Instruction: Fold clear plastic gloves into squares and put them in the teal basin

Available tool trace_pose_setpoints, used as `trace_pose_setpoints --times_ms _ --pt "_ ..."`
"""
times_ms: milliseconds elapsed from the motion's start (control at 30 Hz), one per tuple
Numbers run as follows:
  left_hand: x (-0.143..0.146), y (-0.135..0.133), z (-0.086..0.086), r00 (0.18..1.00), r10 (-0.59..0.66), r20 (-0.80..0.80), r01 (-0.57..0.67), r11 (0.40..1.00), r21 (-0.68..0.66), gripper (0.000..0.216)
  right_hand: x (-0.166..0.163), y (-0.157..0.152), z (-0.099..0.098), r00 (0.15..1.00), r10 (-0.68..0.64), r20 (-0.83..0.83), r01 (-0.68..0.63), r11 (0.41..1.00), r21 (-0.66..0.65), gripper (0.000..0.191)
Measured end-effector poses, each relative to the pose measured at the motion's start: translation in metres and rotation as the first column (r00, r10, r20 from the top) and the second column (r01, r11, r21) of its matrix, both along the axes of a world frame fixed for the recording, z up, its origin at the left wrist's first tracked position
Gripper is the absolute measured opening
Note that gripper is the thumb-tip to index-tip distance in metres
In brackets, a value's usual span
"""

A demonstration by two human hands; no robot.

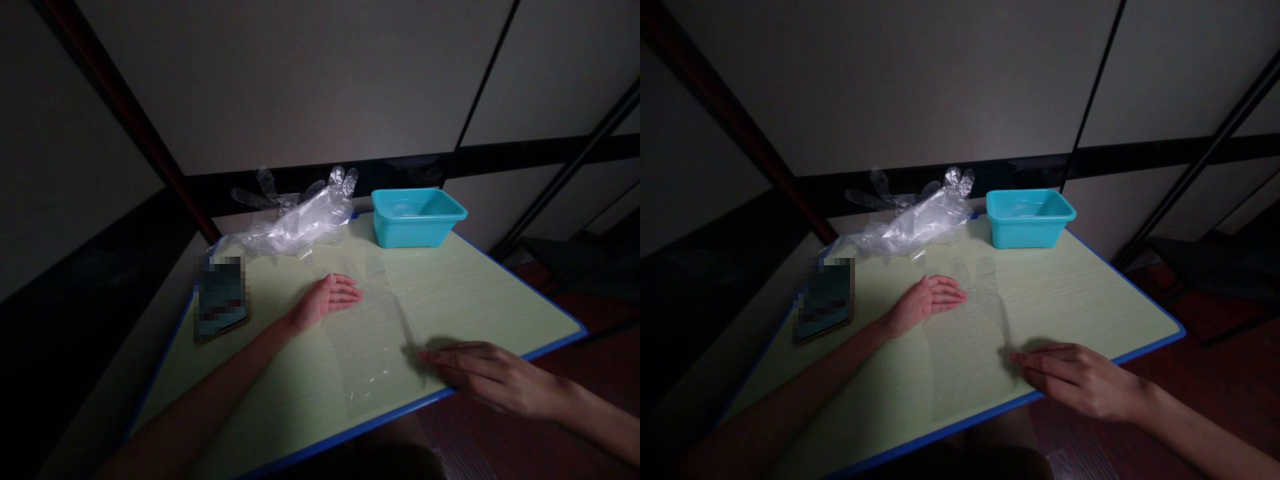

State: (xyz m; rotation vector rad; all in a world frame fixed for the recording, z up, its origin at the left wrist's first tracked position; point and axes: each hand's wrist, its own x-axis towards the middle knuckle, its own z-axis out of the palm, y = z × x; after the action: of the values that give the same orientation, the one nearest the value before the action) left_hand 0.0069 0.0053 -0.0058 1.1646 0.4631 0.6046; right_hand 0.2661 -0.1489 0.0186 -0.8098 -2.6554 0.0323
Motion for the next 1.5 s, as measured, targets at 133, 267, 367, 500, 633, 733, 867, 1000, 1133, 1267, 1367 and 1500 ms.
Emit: trace_pose_setpoints --times_ms 133,267,367,500,633,733,867,1000,1133,1267,1367,1500 --pt "0.0 0.0 0.001 1.0 0.001 -0.008 -0.001 1.0 -0.003 0.053 0.002 0.004 -0.005 0.999 0.011 0.05 -0.012 1.0 0.012 0.032" --pt "-0.001 -0.001 0.001 1.0 -0.007 -0.003 0.007 1.0 0.001 0.05 0.002 0.009 -0.008 0.994 0.067 0.082 -0.076 0.99 0.117 0.033" --pt "-0.001 -0.001 0.0 1.0 -0.012 -0.002 0.012 1.0 0.005 0.049 0.002 0.015 -0.006 0.987 0.069 0.147 -0.093 0.982 0.165 0.037" --pt "-0.002 -0.001 -0.001 1.0 -0.018 0.01 0.018 1.0 0.01 0.048 0.002 0.024 0.001 0.955 0.078 0.287 -0.145 0.965 0.219 0.039" --pt "-0.002 0.0 -0.003 1.0 -0.016 0.014 0.016 1.0 0.008 0.049 0.002 0.035 0.004 0.921 0.116 0.372 -0.212 0.95 0.231 0.039" --pt "-0.002 0.0 -0.003 1.0 -0.009 0.017 0.009 1.0 0.004 0.051 0.001 0.041 0.003 0.915 0.132 0.381 -0.227 0.95 0.216 0.036" --pt "-0.002 -0.001 -0.002 1.0 0.002 0.006 -0.002 1.0 0.001 0.051 -0.001 0.046 -0.002 0.934 0.151 0.323 -0.215 0.961 0.172 0.035" --pt "-0.002 -0.001 -0.001 1.0 -0.018 -0.01 0.018 1.0 -0.006 0.054 -0.001 0.049 -0.004 0.98 0.103 0.171 -0.114 0.992 0.06 0.034" --pt "-0.001 0.001 -0.003 0.999 -0.037 -0.027 0.037 0.999 -0.01 0.057 -0.004 0.051 0.002 1.0 0.001 0.005 0.0 0.984 -0.18 0.032" --pt "-0.002 0.001 -0.004 0.998 -0.051 -0.029 0.051 0.999 -0.003 0.06 -0.011 0.06 0.01 0.975 -0.146 -0.169 0.066 0.911 -0.408 0.029" --pt "-0.003 0.001 -0.006 0.998 -0.06 -0.03 0.06 0.998 -0.002 0.062 -0.017 0.074 0.01 0.907 -0.307 -0.287 0.11 0.832 -0.544 0.03" --pt "-0.003 0.002 -0.009 0.998 -0.053 -0.034 0.051 0.998 -0.042 0.063 -0.024 0.097 0.007 0.802 -0.439 -0.404 0.084 0.753 -0.652 0.036"
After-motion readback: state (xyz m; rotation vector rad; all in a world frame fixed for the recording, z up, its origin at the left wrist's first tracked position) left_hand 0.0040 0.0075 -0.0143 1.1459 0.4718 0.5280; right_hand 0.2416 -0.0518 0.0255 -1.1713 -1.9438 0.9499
